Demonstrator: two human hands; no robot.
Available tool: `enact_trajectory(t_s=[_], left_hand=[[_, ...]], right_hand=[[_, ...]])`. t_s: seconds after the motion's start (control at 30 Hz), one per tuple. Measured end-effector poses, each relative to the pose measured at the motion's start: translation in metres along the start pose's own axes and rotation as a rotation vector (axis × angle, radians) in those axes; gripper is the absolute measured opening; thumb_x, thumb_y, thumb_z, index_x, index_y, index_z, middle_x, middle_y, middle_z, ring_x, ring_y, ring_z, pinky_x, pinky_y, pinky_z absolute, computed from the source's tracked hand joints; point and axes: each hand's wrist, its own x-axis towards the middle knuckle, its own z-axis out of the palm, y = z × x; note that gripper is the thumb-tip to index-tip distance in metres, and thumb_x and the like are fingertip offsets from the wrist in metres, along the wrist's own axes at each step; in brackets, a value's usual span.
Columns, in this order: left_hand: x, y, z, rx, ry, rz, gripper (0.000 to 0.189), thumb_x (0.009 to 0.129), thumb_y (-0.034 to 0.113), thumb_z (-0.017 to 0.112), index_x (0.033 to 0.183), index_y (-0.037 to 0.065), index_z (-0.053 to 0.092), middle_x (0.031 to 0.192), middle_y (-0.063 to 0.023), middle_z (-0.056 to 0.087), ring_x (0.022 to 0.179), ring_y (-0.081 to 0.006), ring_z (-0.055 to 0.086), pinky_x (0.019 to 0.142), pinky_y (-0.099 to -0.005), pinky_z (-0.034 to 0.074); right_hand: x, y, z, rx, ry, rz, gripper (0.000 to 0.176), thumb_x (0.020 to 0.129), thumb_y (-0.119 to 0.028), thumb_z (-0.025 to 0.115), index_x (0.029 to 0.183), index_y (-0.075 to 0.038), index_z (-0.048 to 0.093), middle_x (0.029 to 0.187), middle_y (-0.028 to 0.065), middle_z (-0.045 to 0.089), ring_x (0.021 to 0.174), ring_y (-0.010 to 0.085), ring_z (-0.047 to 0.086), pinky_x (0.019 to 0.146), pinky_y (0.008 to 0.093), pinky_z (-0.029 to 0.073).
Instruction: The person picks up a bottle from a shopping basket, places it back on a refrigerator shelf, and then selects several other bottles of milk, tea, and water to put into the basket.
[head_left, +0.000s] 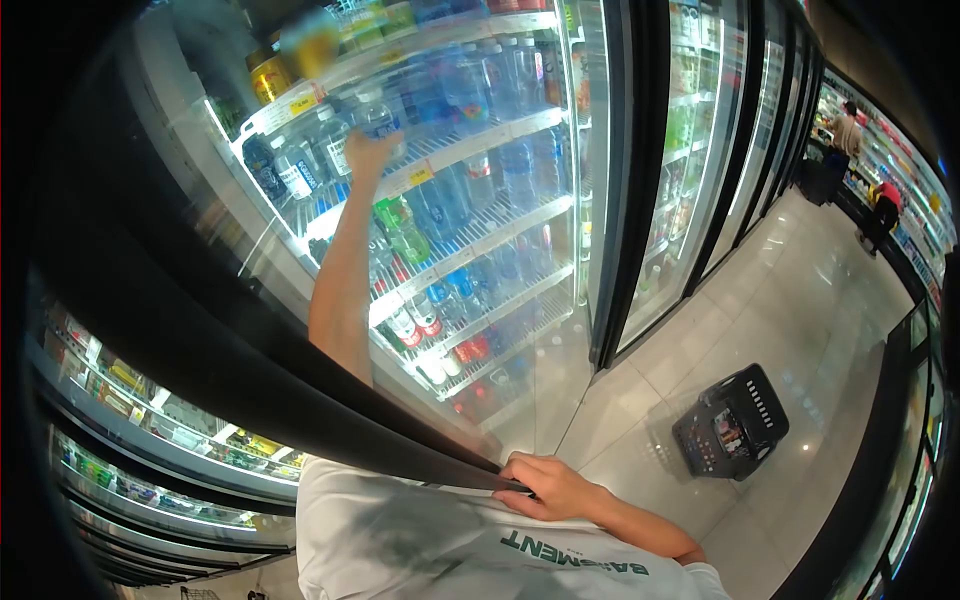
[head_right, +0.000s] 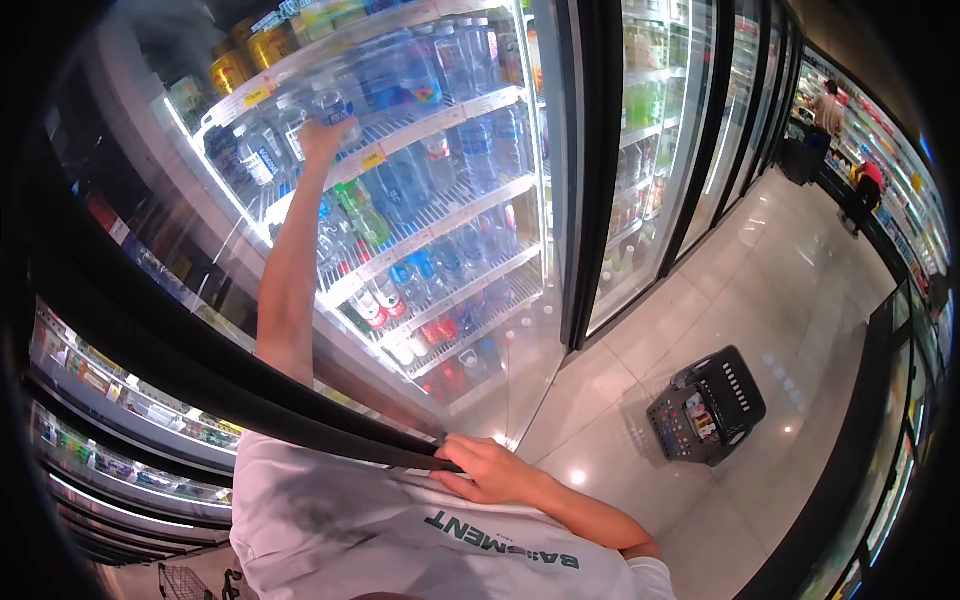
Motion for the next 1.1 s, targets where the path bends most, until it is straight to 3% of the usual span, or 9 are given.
enact_trajectory(t_s=[0.13, 0.3, 0.37, 0.5, 0.57, 0.73, 0.93, 1.03, 1.1], left_hand=[[-0.048, 0.036, -0.038, -0.105, 0.155, 0.216, 0.072, 0.054, 0.040, 0.080, 0.107, -0.003, 0.057, 0.103, -0.0219, 0.062, 0.095, -0.0319, 0.061, 0.082, -0.0380, 0.048], [-0.139, 0.051, -0.130, -0.110, 0.137, 0.417, 0.067, 0.068, 0.027, 0.076, 0.121, -0.003, 0.047, 0.111, -0.0183, 0.058, 0.098, -0.0281, 0.060, 0.086, -0.0346, 0.046], [-0.190, 0.043, -0.162, -0.549, 0.087, 0.185, 0.057, 0.073, 0.022, 0.074, 0.119, -0.002, 0.050, 0.113, -0.0142, 0.057, 0.099, -0.0237, 0.058, 0.088, -0.0340, 0.045], [-0.296, 0.016, -0.220, -0.548, 0.294, -0.080, 0.052, 0.072, 0.007, 0.073, 0.118, -0.003, 0.049, 0.104, -0.0107, 0.058, 0.091, -0.0184, 0.058, 0.083, -0.0289, 0.046], [-0.323, -0.030, -0.244, -0.416, 0.274, -0.121, 0.051, 0.072, 0.001, 0.070, 0.118, -0.004, 0.048, 0.099, -0.0094, 0.059, 0.085, -0.0160, 0.058, 0.075, -0.0270, 0.048], [-0.389, -0.028, -0.274, -0.460, 0.296, -0.456, 0.041, 0.070, 0.005, 0.070, 0.107, -0.002, 0.055, 0.090, -0.0048, 0.059, 0.075, -0.0092, 0.055, 0.069, -0.0240, 0.046], [-0.449, -0.052, -0.281, -0.404, 0.059, -0.536, 0.050, 0.064, -0.002, 0.074, 0.110, -0.005, 0.052, 0.100, -0.0105, 0.058, 0.090, -0.0165, 0.056, 0.084, -0.0281, 0.043], [-0.456, -0.040, -0.266, -0.229, -0.132, -0.483, 0.058, 0.060, 0.000, 0.078, 0.112, -0.005, 0.053, 0.100, -0.0105, 0.061, 0.092, -0.0186, 0.057, 0.086, -0.0295, 0.043], [-0.454, -0.024, -0.253, -0.095, -0.279, -0.399, 0.062, 0.058, 0.001, 0.079, 0.113, -0.005, 0.053, 0.099, -0.0126, 0.063, 0.091, -0.0198, 0.060, 0.084, -0.0309, 0.044]], right_hand=[[0.006, 0.002, 0.004, -0.031, 0.011, 0.006, 0.020, 0.079, -0.013, 0.067, 0.086, 0.000, 0.054, 0.074, 0.0105, 0.052, 0.058, 0.0248, 0.053, 0.049, 0.0322, 0.043], [0.014, 0.004, 0.009, -0.074, 0.004, -0.028, 0.020, 0.079, -0.011, 0.065, 0.088, 0.002, 0.053, 0.074, 0.0117, 0.050, 0.056, 0.0272, 0.053, 0.049, 0.0343, 0.044], [0.018, 0.008, 0.010, -0.084, -0.017, -0.030, 0.020, 0.079, -0.011, 0.064, 0.091, 0.002, 0.053, 0.075, 0.0120, 0.051, 0.058, 0.0275, 0.054, 0.050, 0.0345, 0.045], [0.028, 0.014, 0.016, -0.084, -0.030, -0.050, 0.019, 0.078, -0.007, 0.064, 0.091, 0.002, 0.053, 0.077, 0.0110, 0.052, 0.057, 0.0253, 0.054, 0.050, 0.0331, 0.045], [0.035, 0.015, 0.017, -0.064, -0.129, 0.020, 0.026, 0.081, -0.007, 0.059, 0.102, 0.003, 0.049, 0.088, 0.0154, 0.050, 0.068, 0.0315, 0.056, 0.055, 0.0369, 0.046], [0.063, 0.025, 0.029, -0.005, -0.161, 0.045, 0.032, 0.082, -0.007, 0.057, 0.109, 0.004, 0.045, 0.097, 0.0189, 0.048, 0.081, 0.0363, 0.054, 0.068, 0.0401, 0.046], [0.091, 0.052, 0.056, 0.003, -0.109, 0.070, 0.049, 0.080, -0.007, 0.058, 0.122, 0.006, 0.037, 0.111, 0.0232, 0.047, 0.097, 0.0402, 0.052, 0.082, 0.0409, 0.045], [0.100, 0.064, 0.057, 0.108, -0.060, 0.021, 0.056, 0.081, -0.009, 0.059, 0.129, 0.001, 0.034, 0.120, 0.0203, 0.045, 0.100, 0.0338, 0.055, 0.081, 0.0394, 0.047], [0.104, 0.069, 0.049, 0.195, -0.210, 0.065, 0.060, 0.080, -0.012, 0.062, 0.132, -0.002, 0.033, 0.113, 0.0171, 0.050, 0.099, 0.0289, 0.056, 0.081, 0.0372, 0.046]])
